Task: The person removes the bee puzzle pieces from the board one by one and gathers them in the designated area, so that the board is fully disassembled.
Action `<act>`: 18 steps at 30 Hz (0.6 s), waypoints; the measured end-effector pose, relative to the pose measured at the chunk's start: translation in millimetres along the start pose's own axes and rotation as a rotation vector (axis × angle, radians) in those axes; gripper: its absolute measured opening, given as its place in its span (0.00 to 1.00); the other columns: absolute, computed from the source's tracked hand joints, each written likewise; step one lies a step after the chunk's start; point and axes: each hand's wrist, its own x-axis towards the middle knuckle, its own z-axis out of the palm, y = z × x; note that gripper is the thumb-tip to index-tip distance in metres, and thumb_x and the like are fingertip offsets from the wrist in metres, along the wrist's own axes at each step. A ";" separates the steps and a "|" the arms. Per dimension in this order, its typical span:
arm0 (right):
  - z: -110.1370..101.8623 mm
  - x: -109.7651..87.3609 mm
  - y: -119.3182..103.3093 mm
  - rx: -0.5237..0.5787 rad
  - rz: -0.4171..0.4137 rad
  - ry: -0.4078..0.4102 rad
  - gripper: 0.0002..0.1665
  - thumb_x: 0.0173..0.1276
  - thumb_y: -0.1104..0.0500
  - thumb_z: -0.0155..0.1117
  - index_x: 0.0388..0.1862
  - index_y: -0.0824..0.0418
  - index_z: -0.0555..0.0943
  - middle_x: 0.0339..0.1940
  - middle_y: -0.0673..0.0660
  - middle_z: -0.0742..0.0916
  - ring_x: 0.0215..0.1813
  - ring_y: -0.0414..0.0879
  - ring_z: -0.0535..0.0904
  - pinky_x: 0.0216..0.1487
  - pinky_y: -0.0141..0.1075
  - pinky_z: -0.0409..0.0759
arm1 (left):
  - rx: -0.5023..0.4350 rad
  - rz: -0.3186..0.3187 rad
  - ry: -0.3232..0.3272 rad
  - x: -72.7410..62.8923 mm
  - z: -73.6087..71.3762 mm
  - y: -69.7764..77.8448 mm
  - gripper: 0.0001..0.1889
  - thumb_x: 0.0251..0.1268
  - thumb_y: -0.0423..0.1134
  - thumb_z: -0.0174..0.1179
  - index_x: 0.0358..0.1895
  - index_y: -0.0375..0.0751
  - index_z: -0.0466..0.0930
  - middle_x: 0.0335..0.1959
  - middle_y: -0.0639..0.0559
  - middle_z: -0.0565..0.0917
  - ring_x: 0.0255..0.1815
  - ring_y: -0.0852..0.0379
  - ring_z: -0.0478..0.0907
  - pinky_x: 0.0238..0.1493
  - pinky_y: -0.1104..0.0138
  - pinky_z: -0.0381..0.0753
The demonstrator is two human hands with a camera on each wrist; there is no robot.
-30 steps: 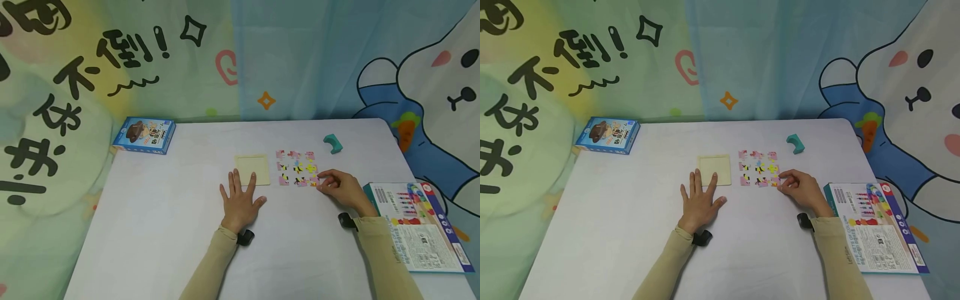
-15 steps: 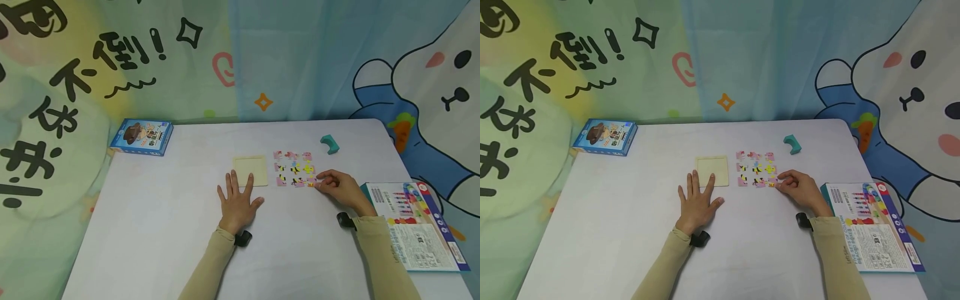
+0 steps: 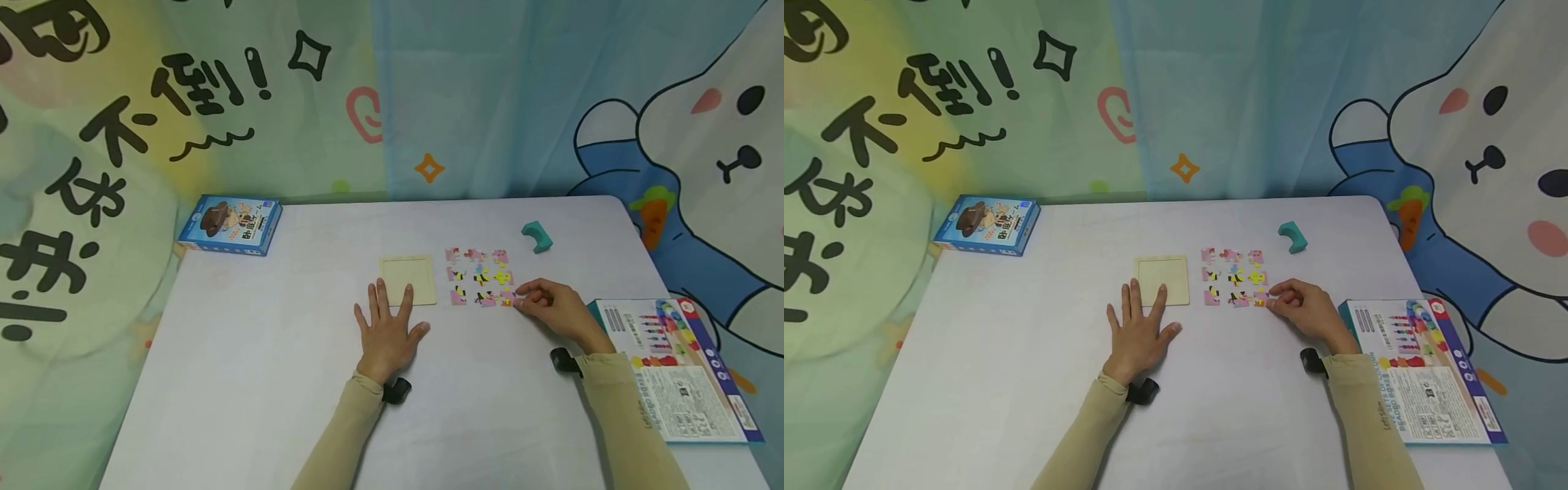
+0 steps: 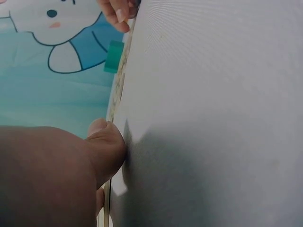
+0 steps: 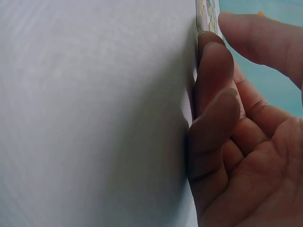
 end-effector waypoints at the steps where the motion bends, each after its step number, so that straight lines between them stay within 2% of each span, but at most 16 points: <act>1: -0.5 0.0 -0.2 -0.001 0.001 0.000 0.24 0.77 0.46 0.68 0.61 0.62 0.83 0.40 0.57 0.85 0.39 0.46 0.76 0.39 0.30 0.75 | -0.001 -0.002 -0.002 0.0 -0.1 0.5 0.41 0.80 0.62 0.54 0.88 0.55 0.51 0.88 0.30 0.34 0.89 0.33 0.28 0.79 0.27 0.36; 9: -2.8 -1.3 0.3 -0.030 0.000 0.020 0.24 0.78 0.46 0.68 0.62 0.62 0.82 0.40 0.56 0.85 0.40 0.47 0.76 0.39 0.30 0.74 | -0.021 -0.004 -0.033 1.7 -3.7 5.7 0.40 0.81 0.62 0.51 0.88 0.55 0.50 0.88 0.32 0.32 0.89 0.33 0.25 0.80 0.27 0.33; 16: -2.1 -3.0 0.3 -0.038 -0.020 0.031 0.24 0.78 0.46 0.68 0.62 0.62 0.82 0.40 0.56 0.85 0.39 0.46 0.76 0.39 0.29 0.75 | -0.096 0.005 -0.035 0.7 -15.4 7.6 0.40 0.81 0.60 0.54 0.88 0.50 0.52 0.88 0.30 0.33 0.88 0.30 0.27 0.79 0.26 0.33; 18: -4.1 -4.1 -0.9 -0.062 -0.039 0.045 0.24 0.79 0.46 0.67 0.63 0.62 0.82 0.40 0.57 0.86 0.39 0.47 0.77 0.38 0.30 0.75 | -0.120 0.008 -0.041 1.1 -21.3 6.6 0.41 0.81 0.61 0.52 0.88 0.51 0.49 0.88 0.32 0.29 0.88 0.31 0.25 0.79 0.27 0.31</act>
